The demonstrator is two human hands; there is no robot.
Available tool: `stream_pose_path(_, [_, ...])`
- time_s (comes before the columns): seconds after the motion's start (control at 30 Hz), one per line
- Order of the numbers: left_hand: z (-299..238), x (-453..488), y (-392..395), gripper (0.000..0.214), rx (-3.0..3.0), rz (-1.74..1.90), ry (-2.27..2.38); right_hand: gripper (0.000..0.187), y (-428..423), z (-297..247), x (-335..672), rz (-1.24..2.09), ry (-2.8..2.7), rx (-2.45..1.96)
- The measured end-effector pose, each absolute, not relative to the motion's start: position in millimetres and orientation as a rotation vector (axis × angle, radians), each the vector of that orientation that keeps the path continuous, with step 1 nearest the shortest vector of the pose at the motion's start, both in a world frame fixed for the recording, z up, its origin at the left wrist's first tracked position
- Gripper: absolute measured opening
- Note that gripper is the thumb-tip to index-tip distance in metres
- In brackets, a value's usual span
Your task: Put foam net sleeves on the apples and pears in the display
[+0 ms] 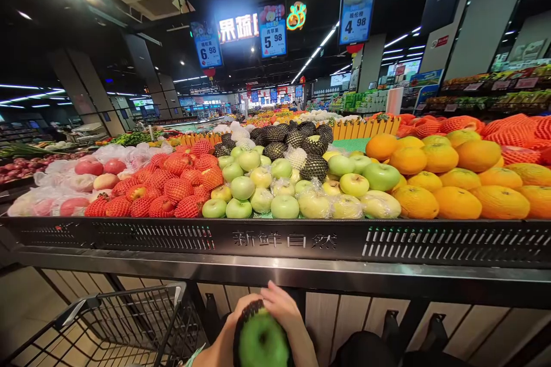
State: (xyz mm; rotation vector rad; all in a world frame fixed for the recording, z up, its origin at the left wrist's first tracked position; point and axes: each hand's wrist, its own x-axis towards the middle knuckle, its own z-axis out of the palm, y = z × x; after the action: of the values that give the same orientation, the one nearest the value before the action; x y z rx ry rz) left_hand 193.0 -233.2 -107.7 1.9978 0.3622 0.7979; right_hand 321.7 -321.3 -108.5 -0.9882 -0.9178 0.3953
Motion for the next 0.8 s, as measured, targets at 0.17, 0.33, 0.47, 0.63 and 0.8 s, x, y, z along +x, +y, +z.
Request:
stream_pose_path(0.17, [-124.6, 200.5, -220.8, 0.109, 1.78, 0.909, 0.549, 0.065, -313.3, -107.1, 336.8, 0.512, -0.932, -1.062])
stream_pose_path(0.33, [-108.4, 202.4, -217.4, 0.099, 1.669, 0.851, 0.642, 0.098, -300.4, -104.3, 337.8, 0.704, -1.131, -1.106])
stream_pose_path(0.47, [-95.7, 197.6, -210.2, 0.13, 1.775, 0.758, 0.614, 0.083, -275.7, -95.6, 349.8, 0.717, -1.054, -1.094])
stream_pose_path(0.63, [-106.2, 192.8, -196.9, 0.106, 1.979, 0.72, 0.545, 0.065, -233.8, -42.9, 389.7, 0.593, -0.868, -1.006])
stream_pose_path(0.8, [-110.2, 197.2, -186.9, 0.09, 2.171, 0.579, 0.613, 0.074, -147.9, 56.8, 430.9, 0.134, -0.847, -1.003])
